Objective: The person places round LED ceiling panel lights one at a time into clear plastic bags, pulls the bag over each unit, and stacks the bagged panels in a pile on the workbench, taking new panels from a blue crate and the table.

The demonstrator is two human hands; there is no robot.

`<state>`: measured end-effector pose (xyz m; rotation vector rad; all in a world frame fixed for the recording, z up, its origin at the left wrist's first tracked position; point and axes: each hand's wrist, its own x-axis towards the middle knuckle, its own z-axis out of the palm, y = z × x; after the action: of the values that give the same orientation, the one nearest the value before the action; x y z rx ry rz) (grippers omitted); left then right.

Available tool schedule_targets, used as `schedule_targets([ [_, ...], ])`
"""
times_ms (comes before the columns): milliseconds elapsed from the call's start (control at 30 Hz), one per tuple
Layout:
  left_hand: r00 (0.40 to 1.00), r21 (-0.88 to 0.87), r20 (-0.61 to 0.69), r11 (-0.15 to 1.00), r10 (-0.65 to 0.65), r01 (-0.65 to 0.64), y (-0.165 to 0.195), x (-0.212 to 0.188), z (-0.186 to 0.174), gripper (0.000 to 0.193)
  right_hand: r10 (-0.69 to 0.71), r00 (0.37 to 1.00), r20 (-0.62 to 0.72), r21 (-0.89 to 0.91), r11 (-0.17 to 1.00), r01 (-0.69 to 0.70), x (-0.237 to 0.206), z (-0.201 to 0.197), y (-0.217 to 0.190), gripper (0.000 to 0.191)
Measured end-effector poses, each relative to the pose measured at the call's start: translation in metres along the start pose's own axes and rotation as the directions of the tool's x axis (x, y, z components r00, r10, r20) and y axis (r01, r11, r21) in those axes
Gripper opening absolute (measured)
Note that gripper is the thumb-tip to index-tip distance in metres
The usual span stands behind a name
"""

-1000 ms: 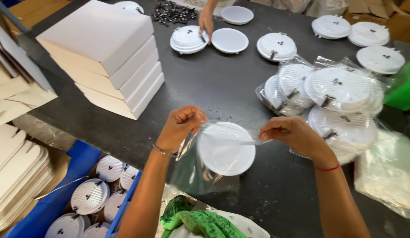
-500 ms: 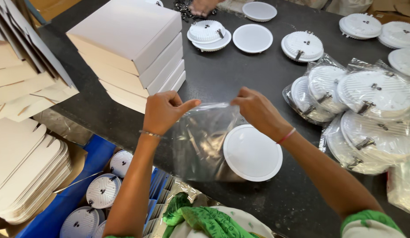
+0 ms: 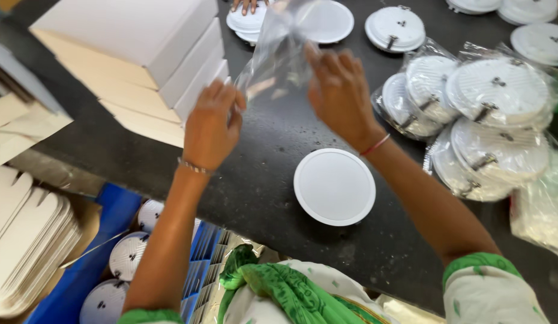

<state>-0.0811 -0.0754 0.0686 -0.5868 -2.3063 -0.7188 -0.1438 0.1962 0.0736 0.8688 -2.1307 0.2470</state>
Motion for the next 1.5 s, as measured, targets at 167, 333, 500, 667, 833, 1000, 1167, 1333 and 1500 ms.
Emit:
schedule_targets([
  [167,0.968,-0.008,0.178,0.983,-0.179,0.183,0.015,-0.053,0.048,0.018,0.136,0.974,0.18,-0.017,0.991,-0.135,-0.083,0.023,-0.012,0.012],
  [333,0.951,0.052,0.228,0.978,-0.209,0.202,0.035,-0.078,0.085,0.044,0.205,0.94,0.273,0.125,0.961,-0.246,-0.135,0.048,-0.021,0.033],
  [500,0.999,0.118,0.052,0.993,-0.003,-0.003,0.061,-0.072,0.145,0.036,0.221,0.896,0.386,0.246,0.911,-0.33,-0.136,0.043,-0.029,0.067],
  [667,0.995,0.018,0.085,0.999,-0.046,0.045,0.047,-0.074,0.163,0.011,0.213,0.905,0.369,0.324,0.883,-0.34,-0.14,0.003,-0.018,0.058],
  [833,0.986,0.051,0.111,0.991,-0.127,0.122,0.036,-0.074,0.167,0.011,0.223,0.914,0.34,0.313,0.889,-0.333,-0.193,-0.058,-0.041,0.045],
  [1000,0.991,0.046,0.131,0.999,0.01,-0.016,0.04,-0.064,0.18,0.009,0.071,0.867,0.493,0.176,0.968,-0.179,-0.233,-0.073,-0.07,0.052],
  [1167,0.959,0.117,0.214,0.97,0.186,-0.214,0.044,-0.048,0.187,0.004,0.039,0.925,0.378,0.249,0.958,-0.142,-0.234,-0.079,-0.043,0.042],
  [1333,0.907,0.208,0.332,0.919,0.257,-0.336,0.05,-0.04,0.199,0.044,0.439,0.811,0.387,0.257,0.793,-0.552,-0.253,-0.126,-0.007,0.024],
  [1500,0.844,0.161,0.528,0.964,0.099,-0.213,0.081,-0.053,0.218,0.067,0.784,0.179,0.595,0.475,-0.163,-0.865,-0.306,-0.151,0.036,0.027],
])
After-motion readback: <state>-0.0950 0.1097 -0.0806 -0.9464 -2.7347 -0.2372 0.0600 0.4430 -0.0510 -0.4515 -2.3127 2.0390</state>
